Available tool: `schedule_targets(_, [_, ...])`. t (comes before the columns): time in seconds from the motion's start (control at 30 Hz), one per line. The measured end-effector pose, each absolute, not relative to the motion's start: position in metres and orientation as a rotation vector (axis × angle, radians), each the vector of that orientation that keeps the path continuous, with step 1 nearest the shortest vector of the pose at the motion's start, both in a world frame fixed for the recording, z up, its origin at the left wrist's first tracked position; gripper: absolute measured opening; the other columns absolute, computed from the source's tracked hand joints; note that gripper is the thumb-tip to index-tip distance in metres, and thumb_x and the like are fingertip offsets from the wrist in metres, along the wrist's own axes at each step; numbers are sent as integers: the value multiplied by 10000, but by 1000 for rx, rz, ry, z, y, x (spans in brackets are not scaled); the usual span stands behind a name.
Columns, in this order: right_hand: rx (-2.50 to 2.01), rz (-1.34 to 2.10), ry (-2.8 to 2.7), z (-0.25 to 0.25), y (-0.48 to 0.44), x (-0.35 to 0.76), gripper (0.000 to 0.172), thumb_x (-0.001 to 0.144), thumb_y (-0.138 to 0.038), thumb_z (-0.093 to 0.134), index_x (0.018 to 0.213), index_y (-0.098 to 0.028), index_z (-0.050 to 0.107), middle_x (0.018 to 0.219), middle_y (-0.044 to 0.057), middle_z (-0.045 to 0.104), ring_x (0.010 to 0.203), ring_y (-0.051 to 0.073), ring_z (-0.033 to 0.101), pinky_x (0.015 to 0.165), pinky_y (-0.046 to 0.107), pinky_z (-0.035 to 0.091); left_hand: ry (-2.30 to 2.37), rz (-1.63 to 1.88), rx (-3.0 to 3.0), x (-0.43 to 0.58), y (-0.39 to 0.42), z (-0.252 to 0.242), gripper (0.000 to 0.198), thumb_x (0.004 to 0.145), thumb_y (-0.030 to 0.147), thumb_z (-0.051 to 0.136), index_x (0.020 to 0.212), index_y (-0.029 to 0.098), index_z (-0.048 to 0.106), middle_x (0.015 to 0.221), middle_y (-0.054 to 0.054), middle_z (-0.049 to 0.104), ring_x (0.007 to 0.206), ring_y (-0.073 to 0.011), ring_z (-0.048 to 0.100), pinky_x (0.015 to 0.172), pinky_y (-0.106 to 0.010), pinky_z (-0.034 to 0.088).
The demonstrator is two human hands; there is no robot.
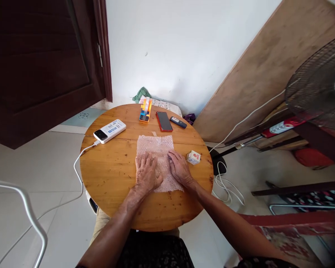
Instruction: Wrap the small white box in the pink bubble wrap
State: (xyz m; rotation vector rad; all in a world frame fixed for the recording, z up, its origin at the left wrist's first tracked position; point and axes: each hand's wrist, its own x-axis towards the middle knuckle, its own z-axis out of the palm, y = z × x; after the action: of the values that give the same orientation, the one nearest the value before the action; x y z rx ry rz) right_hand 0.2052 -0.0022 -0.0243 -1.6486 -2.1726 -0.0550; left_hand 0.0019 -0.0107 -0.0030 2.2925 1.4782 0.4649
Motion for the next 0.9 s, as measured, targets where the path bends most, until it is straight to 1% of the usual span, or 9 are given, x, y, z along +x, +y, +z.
schedule_targets(0.13, [-1654,-24,-2149,-25,-2,203,403,916,-143,397,1256,-114,611,1314,184,617,1234,307,545,1076,508,441,1482,426,2304,1,-10,-4,739,756,357,633,1444,137,473,1578,-171,383,1494,-381,254,1217,-622,113])
schedule_targets(0.23, [-1668,-23,-2125,-24,-3,201,401,906,-133,408,1252,-121,610,1329,184,603,1224,310,545,1070,507,442,1474,425,2324,-2,-8,-6,741,759,366,634,1444,141,467,1580,-166,382,1498,-374,247,1223,-609,111])
schedule_targets(0.37, [-1662,-46,-2107,-22,-5,198,366,923,-147,407,1220,-140,621,1361,184,575,1237,318,529,1063,514,438,1465,419,2357,-6,-7,-9,749,757,338,644,1455,151,449,1574,-170,391,1490,-381,266,1221,-610,116])
schedule_targets(0.47, [-1596,-73,-2107,-21,-7,198,369,910,-125,405,1206,-153,623,1404,170,543,1291,314,487,1078,515,415,1456,404,2385,-7,-9,-7,693,762,312,649,1421,167,491,1574,-171,389,1488,-390,268,1214,-614,142])
schedule_targets(0.57, [-1532,-85,-2049,-15,-13,201,375,890,-117,417,1196,-181,623,1416,146,534,1311,293,476,1081,495,403,1450,400,2431,-7,-14,0,628,759,257,656,1371,181,537,1570,-170,393,1486,-396,268,1196,-643,157])
schedule_targets(0.63, [-1527,-106,-1993,-5,-19,208,352,899,-144,424,1185,-185,626,1421,146,529,1315,292,474,1079,493,389,1401,403,2480,-6,-19,5,586,776,232,646,1352,191,548,1551,-163,422,1480,-384,286,1189,-647,172])
schedule_targets(0.73, [-1609,-162,-1919,14,-28,225,318,920,-212,453,1184,-178,626,1459,156,498,1338,314,451,1079,510,359,1268,388,2554,-4,-25,11,558,823,269,628,1368,194,529,1542,-158,431,1468,-365,307,1186,-624,203])
schedule_targets(0.8, [-1714,-165,-1882,24,-31,238,366,892,-248,514,1236,-156,600,1474,177,481,1340,341,445,1062,517,363,1199,351,2574,-2,-26,12,604,829,311,639,1405,204,494,1544,-157,424,1465,-367,303,1181,-625,206])
schedule_targets(0.9, [-1877,-65,-1883,28,-30,255,549,830,-283,596,1350,-124,515,1468,204,484,1320,373,458,1042,527,373,1106,274,2574,-1,-25,9,637,808,353,674,1409,243,494,1541,-140,426,1462,-382,290,1168,-648,200])
